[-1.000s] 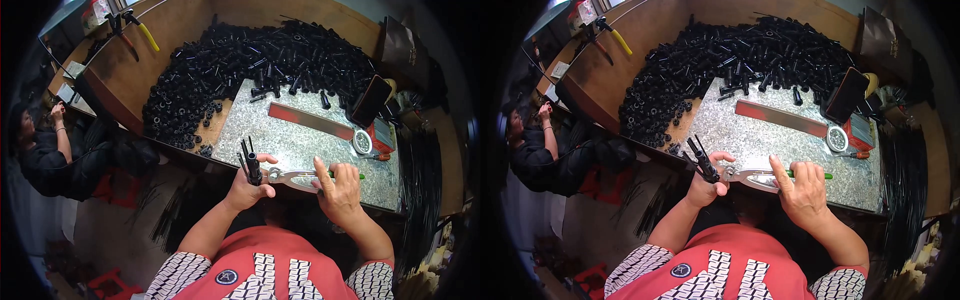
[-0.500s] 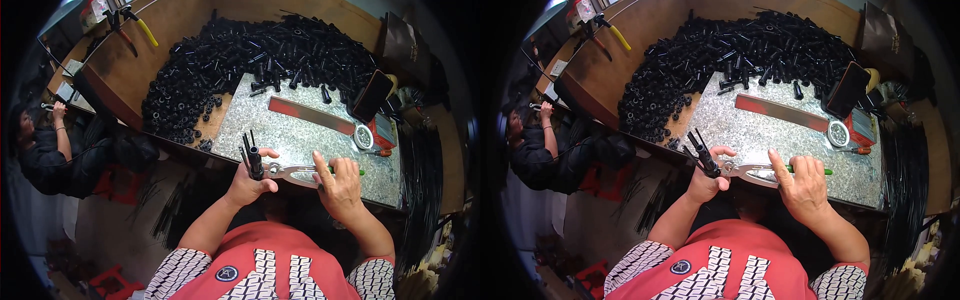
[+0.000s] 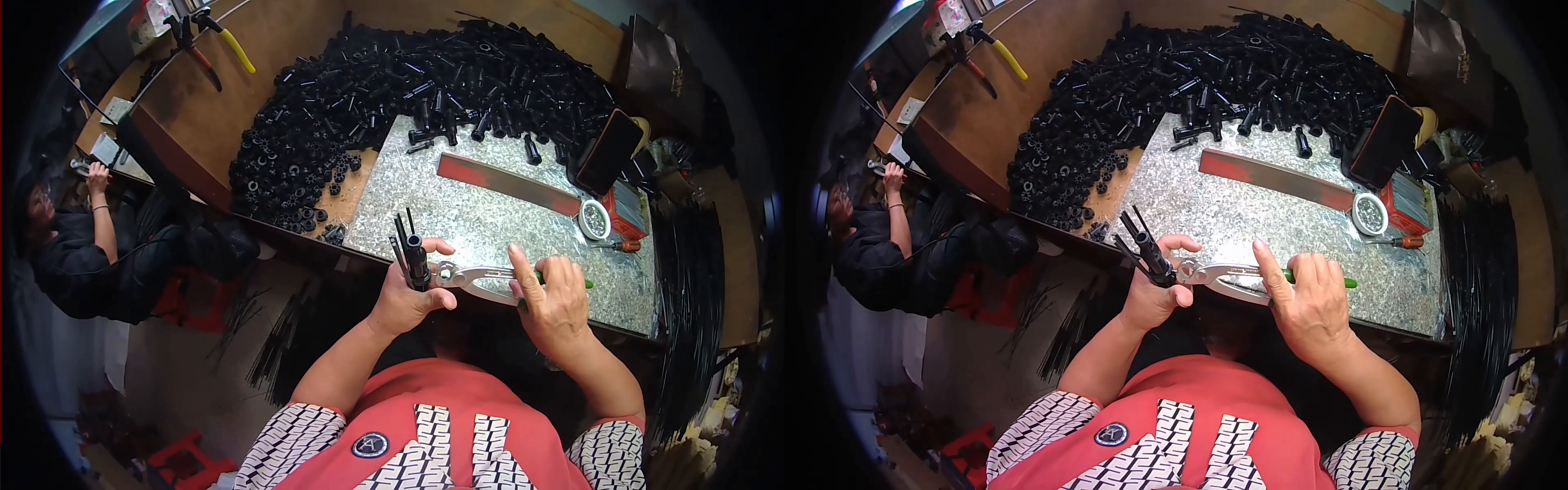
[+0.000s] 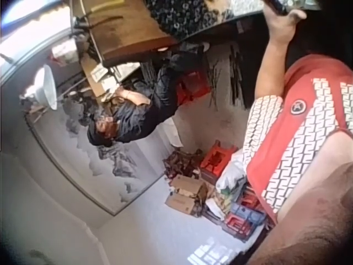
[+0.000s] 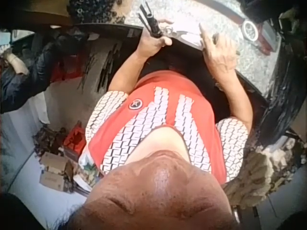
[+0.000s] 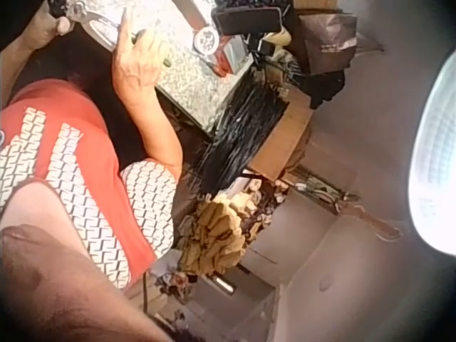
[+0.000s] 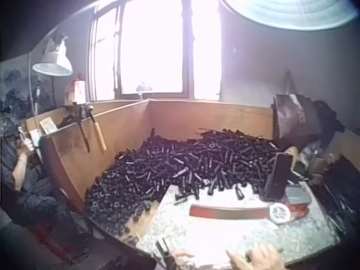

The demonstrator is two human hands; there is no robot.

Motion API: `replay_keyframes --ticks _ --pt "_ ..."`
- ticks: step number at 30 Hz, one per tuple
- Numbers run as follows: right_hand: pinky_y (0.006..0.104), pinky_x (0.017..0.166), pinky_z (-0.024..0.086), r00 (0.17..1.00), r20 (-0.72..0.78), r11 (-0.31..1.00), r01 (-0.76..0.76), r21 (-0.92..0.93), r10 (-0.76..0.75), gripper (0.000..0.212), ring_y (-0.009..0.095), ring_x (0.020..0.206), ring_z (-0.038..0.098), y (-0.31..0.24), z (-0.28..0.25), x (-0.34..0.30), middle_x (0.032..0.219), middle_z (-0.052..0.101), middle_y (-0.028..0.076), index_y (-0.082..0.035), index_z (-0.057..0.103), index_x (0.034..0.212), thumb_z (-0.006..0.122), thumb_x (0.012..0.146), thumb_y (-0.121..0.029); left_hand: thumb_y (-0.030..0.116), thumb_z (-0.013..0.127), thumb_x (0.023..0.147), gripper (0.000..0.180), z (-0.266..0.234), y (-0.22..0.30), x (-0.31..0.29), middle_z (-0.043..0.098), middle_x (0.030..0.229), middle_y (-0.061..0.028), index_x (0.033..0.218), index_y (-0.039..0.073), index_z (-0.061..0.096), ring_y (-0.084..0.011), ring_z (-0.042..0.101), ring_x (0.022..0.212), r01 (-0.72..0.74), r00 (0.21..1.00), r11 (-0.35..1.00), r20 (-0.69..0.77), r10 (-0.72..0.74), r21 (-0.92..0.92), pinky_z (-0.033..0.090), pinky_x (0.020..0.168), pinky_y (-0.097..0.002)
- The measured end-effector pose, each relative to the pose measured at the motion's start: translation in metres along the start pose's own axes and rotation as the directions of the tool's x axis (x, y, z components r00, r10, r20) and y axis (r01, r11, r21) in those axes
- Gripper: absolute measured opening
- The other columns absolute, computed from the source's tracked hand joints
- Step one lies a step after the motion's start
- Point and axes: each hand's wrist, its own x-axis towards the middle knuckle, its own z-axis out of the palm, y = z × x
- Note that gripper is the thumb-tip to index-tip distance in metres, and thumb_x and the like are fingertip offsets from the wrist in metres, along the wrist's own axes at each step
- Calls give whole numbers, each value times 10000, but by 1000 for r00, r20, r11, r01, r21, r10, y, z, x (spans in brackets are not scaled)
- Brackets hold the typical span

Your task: Assembling and trimming long black plastic industrial strips using a measuring jig and pliers.

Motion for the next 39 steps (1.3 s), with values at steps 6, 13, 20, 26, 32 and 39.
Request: replay_keyframes --ticks 6,13,20,26,32,39 --pt "379 631 374 989 109 984 -117 135 102 683 254 718 469 -13 2 -8 805 451 99 -57 441 1364 709 737 -87 365 863 615 697 2 -10 -5 554 801 46 1099 15 503 -19 450 678 -19 988 993 -151 37 117 342 600 -159" --pt "386 640 392 975 183 953 -173 248 129 684 274 729 486 -22 1 -7 819 463 119 -28 428 1359 717 743 -97 394 852 614 661 6 -8 -5 530 913 13 1048 2 544 -44 437 754 -114 977 989 -170 129 95 358 647 -182" --pt "377 623 381 996 77 994 -52 101 44 673 255 705 473 -18 5 -5 807 460 105 -39 449 1348 720 736 -106 236 846 704 451 0 -9 -8 554 777 35 993 16 579 -31 474 683 -189 970 966 -120 212 174 380 592 -174" --pt "372 620 371 997 53 998 45 44 -48 648 248 705 464 -10 1 0 804 458 102 -43 469 1335 715 739 -99 456 815 666 587 -5 -4 -14 554 828 22 962 0 596 -27 484 710 38 994 994 -103 -27 106 363 599 -179" --pt "373 640 379 980 196 955 -72 287 15 633 252 723 469 -14 3 -2 813 461 106 -37 464 1337 705 754 -90 431 824 671 564 -3 -7 -11 544 800 37 955 -3 603 -22 448 690 -108 983 967 -123 139 231 338 584 -176" --pt "372 641 377 995 100 990 10 144 -25 653 250 726 466 -11 4 0 829 463 108 -41 455 1345 713 748 -96 477 826 646 593 -1 1 -11 516 782 54 946 12 612 -22 415 683 -35 992 973 -112 61 227 309 566 -180"
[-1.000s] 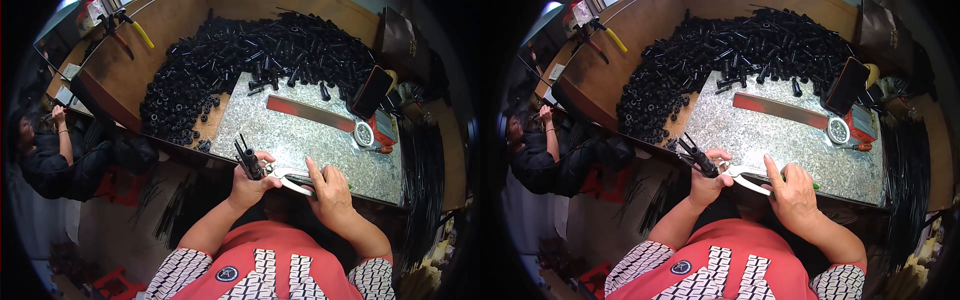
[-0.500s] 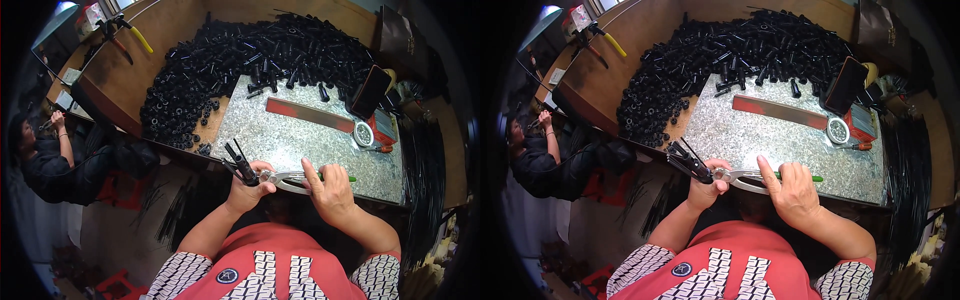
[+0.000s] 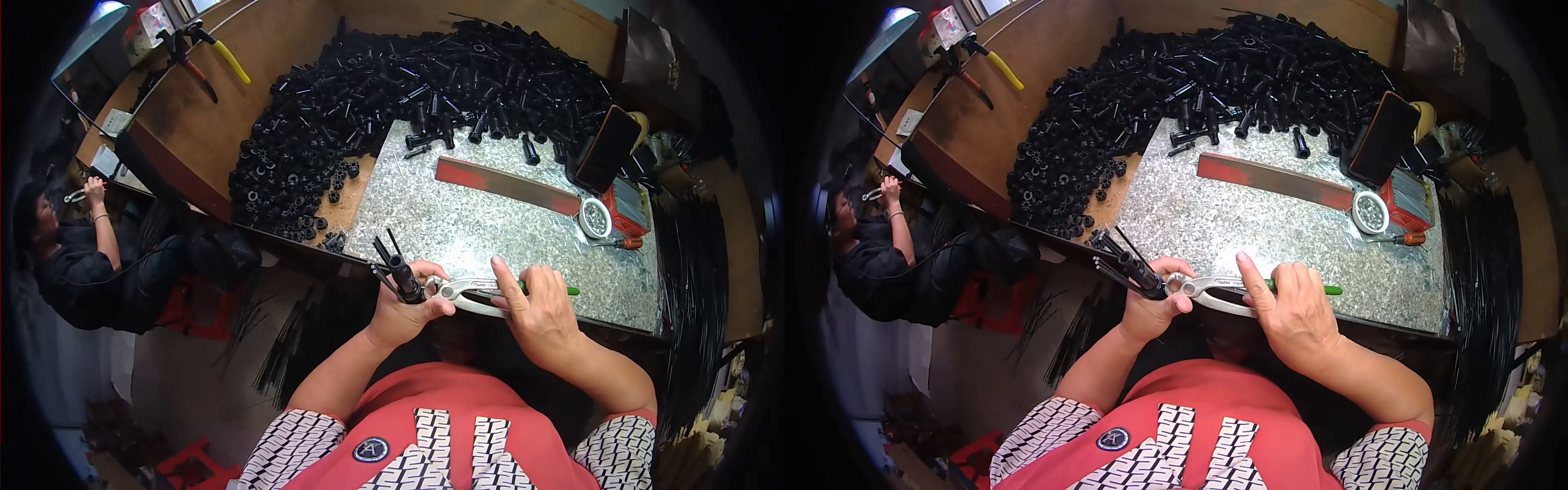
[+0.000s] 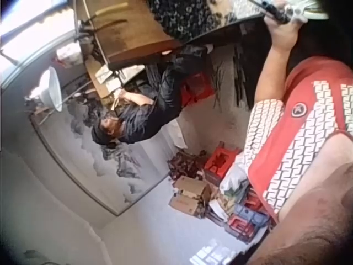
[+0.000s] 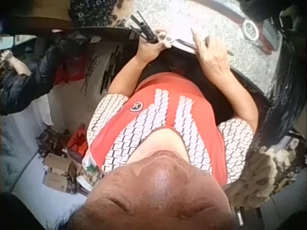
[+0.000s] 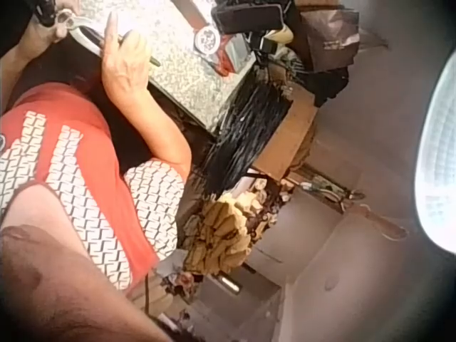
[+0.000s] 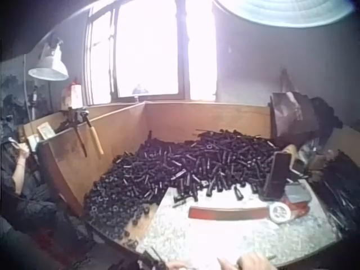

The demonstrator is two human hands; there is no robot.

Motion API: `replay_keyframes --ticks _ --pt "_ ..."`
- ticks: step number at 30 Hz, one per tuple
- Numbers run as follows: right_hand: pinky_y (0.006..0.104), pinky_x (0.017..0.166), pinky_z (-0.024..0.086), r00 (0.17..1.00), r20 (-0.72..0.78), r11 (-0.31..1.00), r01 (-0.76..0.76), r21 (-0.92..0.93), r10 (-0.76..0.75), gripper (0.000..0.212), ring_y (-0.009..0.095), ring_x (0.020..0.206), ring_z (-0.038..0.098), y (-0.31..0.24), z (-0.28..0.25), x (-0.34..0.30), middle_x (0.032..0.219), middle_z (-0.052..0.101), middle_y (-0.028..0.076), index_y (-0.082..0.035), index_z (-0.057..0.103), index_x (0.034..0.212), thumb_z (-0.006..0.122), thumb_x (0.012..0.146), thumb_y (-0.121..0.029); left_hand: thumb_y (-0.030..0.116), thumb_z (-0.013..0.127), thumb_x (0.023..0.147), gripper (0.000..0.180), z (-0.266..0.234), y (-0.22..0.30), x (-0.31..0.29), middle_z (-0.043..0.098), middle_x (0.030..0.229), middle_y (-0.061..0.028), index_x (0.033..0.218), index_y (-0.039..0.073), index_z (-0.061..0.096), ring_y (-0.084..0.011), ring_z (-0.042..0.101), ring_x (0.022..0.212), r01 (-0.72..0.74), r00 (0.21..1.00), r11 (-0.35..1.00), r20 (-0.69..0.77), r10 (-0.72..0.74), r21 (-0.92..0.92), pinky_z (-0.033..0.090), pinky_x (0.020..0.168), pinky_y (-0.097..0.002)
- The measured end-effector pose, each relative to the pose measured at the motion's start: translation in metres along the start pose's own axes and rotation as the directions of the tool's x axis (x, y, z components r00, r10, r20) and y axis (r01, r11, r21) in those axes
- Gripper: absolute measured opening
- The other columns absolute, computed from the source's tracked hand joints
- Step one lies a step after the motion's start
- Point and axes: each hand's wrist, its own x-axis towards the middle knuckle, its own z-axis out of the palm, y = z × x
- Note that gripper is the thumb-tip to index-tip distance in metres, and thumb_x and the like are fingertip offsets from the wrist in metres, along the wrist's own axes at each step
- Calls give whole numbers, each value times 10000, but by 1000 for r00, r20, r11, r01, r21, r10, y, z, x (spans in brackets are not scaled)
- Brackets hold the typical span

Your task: Assembling and trimming long black plastic industrial strips using a measuring jig and pliers.

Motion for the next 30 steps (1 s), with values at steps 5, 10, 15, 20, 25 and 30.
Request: replay_keyframes --ticks 5,10,15,20,25,30 --pt "369 638 374 1000 -7 1000 13 -27 -13 661 250 724 463 -1 2 -2 833 461 107 -45 456 1348 716 742 -97 488 832 631 612 -4 0 0 495 768 67 972 31 609 -24 396 676 68 996 997 62 -66 -26 300 568 -178" --pt "375 640 375 999 -17 1000 -30 2 30 663 251 721 460 -3 5 -5 833 460 107 -52 453 1353 714 745 -99 483 837 623 617 -3 -2 1 497 798 69 991 48 603 -25 384 693 92 992 994 92 -86 -58 296 596 -172" --pt "362 641 356 1000 -29 997 8 -73 -10 613 225 722 438 1 1 -5 791 423 73 -72 448 1369 665 801 -153 476 845 607 630 -4 -5 1 528 848 59 998 49 598 -36 417 737 105 988 994 117 -105 4 333 635 -184" --pt "359 632 357 1000 -7 996 16 -87 -17 610 221 716 439 3 -3 -8 785 423 71 -58 445 1368 657 806 -163 422 859 621 602 -4 -8 2 546 864 45 1003 42 591 -41 439 742 112 982 994 151 -111 2 354 640 -187" --pt "362 635 390 995 88 988 56 -146 -43 609 226 696 459 6 -12 -7 771 436 74 -33 461 1341 682 784 -140 331 882 624 546 -3 -14 1 558 861 38 982 39 591 -38 456 731 97 980 995 170 -101 32 370 627 -190" --pt "351 611 404 992 120 996 53 -74 -44 565 221 676 475 10 -14 -9 752 450 66 -30 481 1320 668 798 -139 263 880 646 465 -1 -9 3 557 861 42 947 47 597 -32 458 729 -3 978 987 205 -30 162 373 621 -191"
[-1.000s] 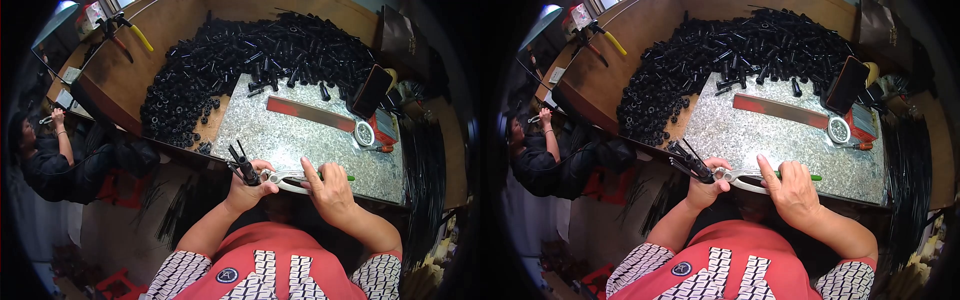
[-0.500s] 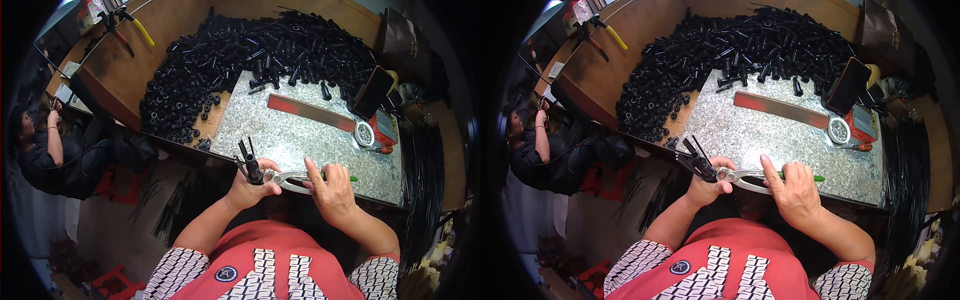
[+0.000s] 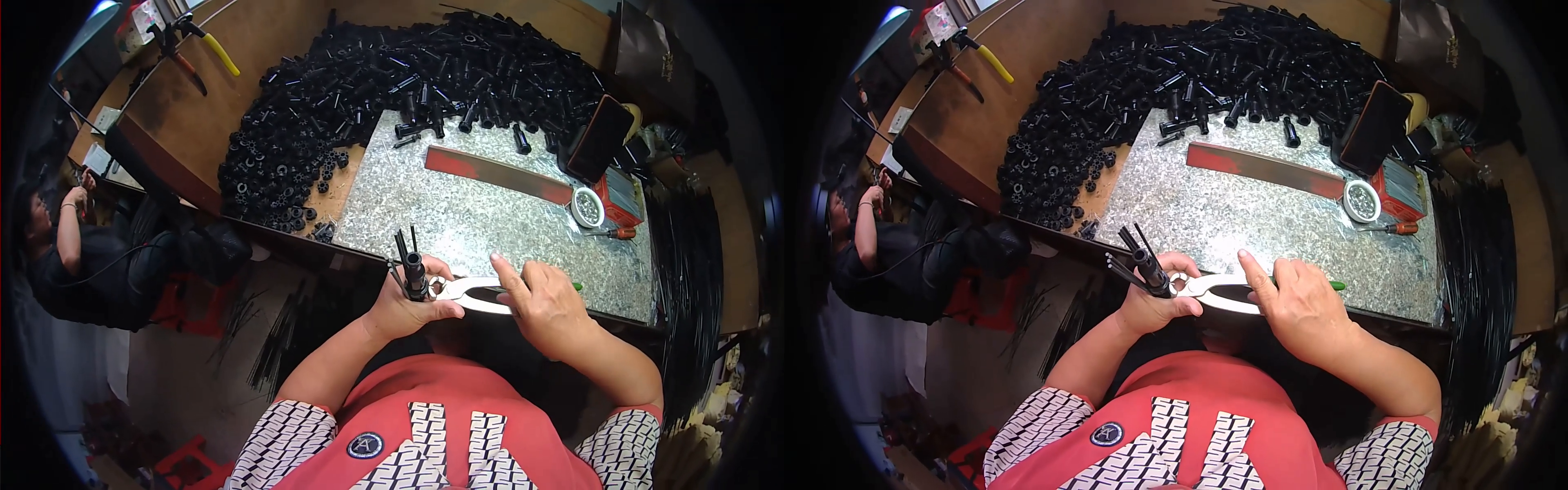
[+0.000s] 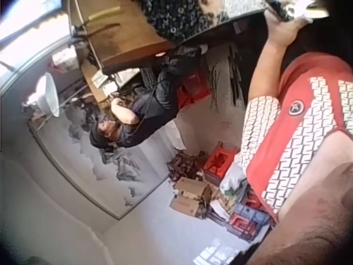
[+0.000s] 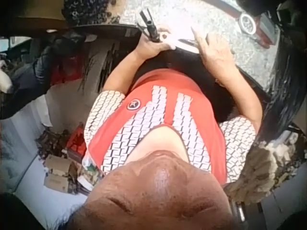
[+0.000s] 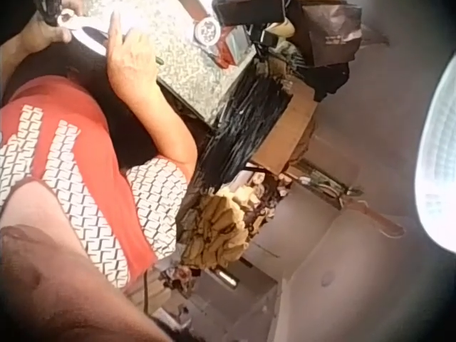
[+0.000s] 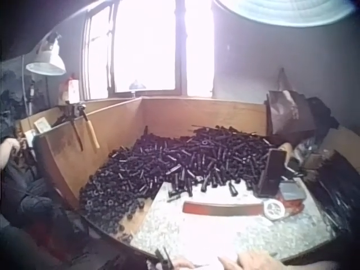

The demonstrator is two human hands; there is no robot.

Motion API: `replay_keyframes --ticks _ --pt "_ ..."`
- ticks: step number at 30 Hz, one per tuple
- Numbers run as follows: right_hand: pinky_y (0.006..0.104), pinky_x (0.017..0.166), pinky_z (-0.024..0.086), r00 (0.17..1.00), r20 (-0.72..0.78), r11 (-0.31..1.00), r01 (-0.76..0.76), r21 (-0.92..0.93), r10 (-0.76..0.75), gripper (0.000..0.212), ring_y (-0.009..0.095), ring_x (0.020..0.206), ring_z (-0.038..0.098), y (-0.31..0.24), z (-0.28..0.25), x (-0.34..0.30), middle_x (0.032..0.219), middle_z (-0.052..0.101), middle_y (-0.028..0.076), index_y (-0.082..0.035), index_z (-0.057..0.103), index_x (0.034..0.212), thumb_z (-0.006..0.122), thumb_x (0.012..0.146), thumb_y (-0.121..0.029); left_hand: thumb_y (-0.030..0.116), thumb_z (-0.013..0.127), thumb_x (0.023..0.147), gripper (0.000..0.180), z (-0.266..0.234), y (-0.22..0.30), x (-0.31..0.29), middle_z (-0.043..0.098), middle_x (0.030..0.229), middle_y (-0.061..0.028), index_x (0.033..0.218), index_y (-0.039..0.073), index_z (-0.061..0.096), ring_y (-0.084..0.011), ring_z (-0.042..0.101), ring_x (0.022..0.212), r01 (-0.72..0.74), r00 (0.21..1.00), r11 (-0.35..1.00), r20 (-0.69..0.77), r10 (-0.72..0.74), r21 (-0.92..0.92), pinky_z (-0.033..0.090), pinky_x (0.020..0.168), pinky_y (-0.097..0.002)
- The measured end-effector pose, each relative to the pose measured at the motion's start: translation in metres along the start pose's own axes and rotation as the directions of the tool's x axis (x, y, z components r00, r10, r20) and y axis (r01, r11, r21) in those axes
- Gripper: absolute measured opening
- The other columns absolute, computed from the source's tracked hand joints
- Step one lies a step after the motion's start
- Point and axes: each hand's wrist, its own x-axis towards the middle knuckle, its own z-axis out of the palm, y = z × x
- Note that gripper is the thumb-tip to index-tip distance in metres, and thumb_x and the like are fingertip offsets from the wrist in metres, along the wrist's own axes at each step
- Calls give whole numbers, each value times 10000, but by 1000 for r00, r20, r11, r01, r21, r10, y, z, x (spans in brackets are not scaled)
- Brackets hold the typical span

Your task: Assembling and trimming long black plastic industrial strips using a measuring jig and pliers.

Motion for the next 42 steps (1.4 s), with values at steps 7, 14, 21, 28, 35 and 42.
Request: replay_keyframes --ticks 7,14,21,28,35,42 --pt "368 610 427 997 62 993 -58 101 52 517 252 682 533 -3 -6 -2 760 487 90 -33 511 1287 657 799 -121 266 877 649 461 1 0 2 547 857 46 948 54 597 -23 441 717 31 1000 999 2 -31 -37 358 612 -184" --pt "375 644 403 996 -11 988 -83 128 86 630 252 729 499 -3 -2 2 796 477 91 -78 468 1349 662 750 -100 309 891 618 598 -8 -9 -3 553 815 49 1021 36 543 -20 443 720 98 995 956 14 -98 -278 359 630 -163" --pt "349 626 388 999 -30 996 -25 80 27 620 216 707 463 0 -20 -6 773 441 70 -138 493 1345 670 751 -128 320 878 629 643 -14 -14 -7 546 763 48 1055 22 500 -15 461 656 45 997 941 80 -19 -336 338 563 -164" --pt "332 565 389 998 53 1000 16 19 -16 584 205 638 464 -4 -30 -12 721 415 61 -124 490 1348 629 781 -153 384 873 637 545 0 -4 -1 553 676 31 911 45 546 -36 489 609 32 996 977 83 -15 -211 347 537 -178" --pt "336 565 396 996 84 1000 10 -19 -9 603 206 630 476 -12 -22 -16 708 419 62 -106 459 1373 614 792 -150 219 768 752 269 -3 5 -1 529 674 48 846 62 571 -13 437 599 111 985 994 133 -109 -6 335 530 -186" --pt "409 609 462 965 238 801 -230 553 112 648 316 694 580 -1 0 -4 799 552 139 -135 451 1365 728 786 -226 401 820 705 668 -12 -3 8 538 678 17 1091 -21 477 -35 466 561 33 997 955 74 -11 -295 342 509 -198"
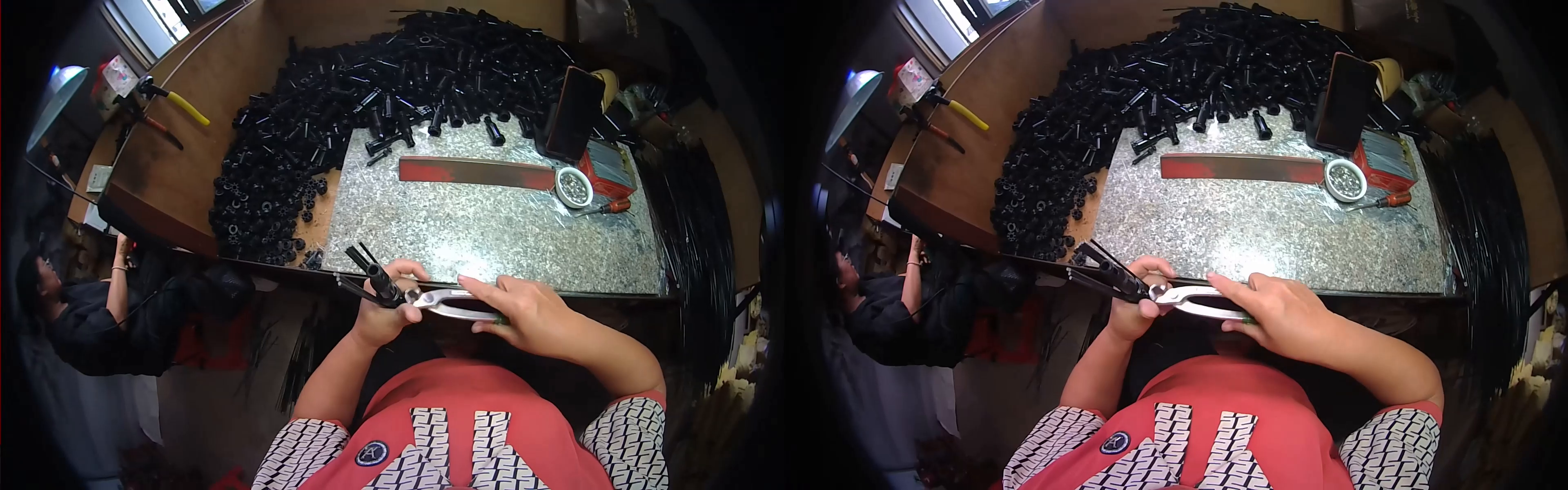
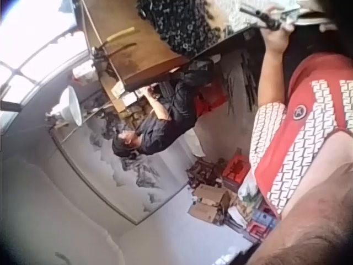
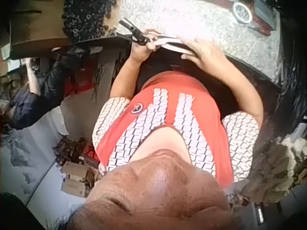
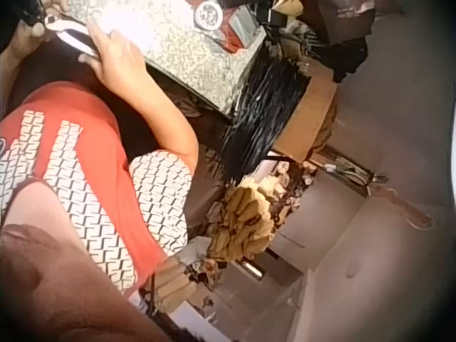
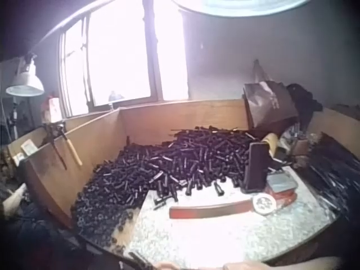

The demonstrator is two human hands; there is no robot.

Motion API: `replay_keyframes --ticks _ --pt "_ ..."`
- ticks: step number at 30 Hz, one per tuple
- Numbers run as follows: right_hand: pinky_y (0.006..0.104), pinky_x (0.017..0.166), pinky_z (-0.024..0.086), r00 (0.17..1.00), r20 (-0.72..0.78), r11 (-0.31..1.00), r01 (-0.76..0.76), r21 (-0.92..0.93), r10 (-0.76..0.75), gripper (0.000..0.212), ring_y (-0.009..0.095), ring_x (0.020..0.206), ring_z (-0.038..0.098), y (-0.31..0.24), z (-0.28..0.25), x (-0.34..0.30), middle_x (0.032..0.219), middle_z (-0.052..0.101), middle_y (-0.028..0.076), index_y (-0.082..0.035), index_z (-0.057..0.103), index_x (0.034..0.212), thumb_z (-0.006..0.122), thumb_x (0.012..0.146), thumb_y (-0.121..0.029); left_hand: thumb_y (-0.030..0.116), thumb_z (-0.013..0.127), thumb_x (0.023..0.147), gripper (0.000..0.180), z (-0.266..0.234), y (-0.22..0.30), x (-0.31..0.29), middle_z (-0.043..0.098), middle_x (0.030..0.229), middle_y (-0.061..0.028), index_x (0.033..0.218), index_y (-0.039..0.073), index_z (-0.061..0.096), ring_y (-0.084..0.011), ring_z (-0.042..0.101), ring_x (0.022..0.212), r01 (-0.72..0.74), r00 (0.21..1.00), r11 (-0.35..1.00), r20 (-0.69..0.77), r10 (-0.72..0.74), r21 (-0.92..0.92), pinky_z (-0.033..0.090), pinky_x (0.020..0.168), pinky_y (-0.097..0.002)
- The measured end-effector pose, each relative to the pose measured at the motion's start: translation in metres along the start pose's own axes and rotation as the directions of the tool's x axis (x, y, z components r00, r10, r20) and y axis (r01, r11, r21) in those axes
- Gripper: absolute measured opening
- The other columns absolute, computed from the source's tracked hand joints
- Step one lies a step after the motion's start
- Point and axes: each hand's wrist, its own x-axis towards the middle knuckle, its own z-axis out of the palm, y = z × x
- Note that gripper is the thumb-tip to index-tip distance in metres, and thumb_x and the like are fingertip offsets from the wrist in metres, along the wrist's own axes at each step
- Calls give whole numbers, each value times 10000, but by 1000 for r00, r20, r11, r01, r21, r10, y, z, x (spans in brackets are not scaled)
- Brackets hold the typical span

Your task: Assembling and trimming long black plastic industrial strips using a measuring jig and pliers.

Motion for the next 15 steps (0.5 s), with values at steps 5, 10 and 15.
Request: replay_keyframes --ticks 5,10,15 --pt "413 678 461 983 -122 963 -163 -212 139 744 330 789 576 32 2 -5 876 561 150 -107 420 1379 756 736 -269 826 326 721 881 -22 24 2 283 454 59 1046 22 481 -59 271 371 -208 955 978 -219 202 -5 272 416 -222" --pt "440 901 375 897 -441 832 -249 -495 6 778 350 1064 455 48 12 -14 1164 464 177 8 437 1317 772 671 -264 861 229 718 912 -44 50 5 251 432 64 1013 48 519 -67 232 353 -334 915 885 -336 222 -324 234 393 -228" --pt "354 780 491 995 2 860 83 503 -97 206 271 876 595 -2 53 -30 892 615 145 -30 688 965 684 809 -164 841 247 761 830 -40 52 10 240 426 58 918 93 570 -74 210 356 -372 911 755 -368 186 -540 204 393 -231"
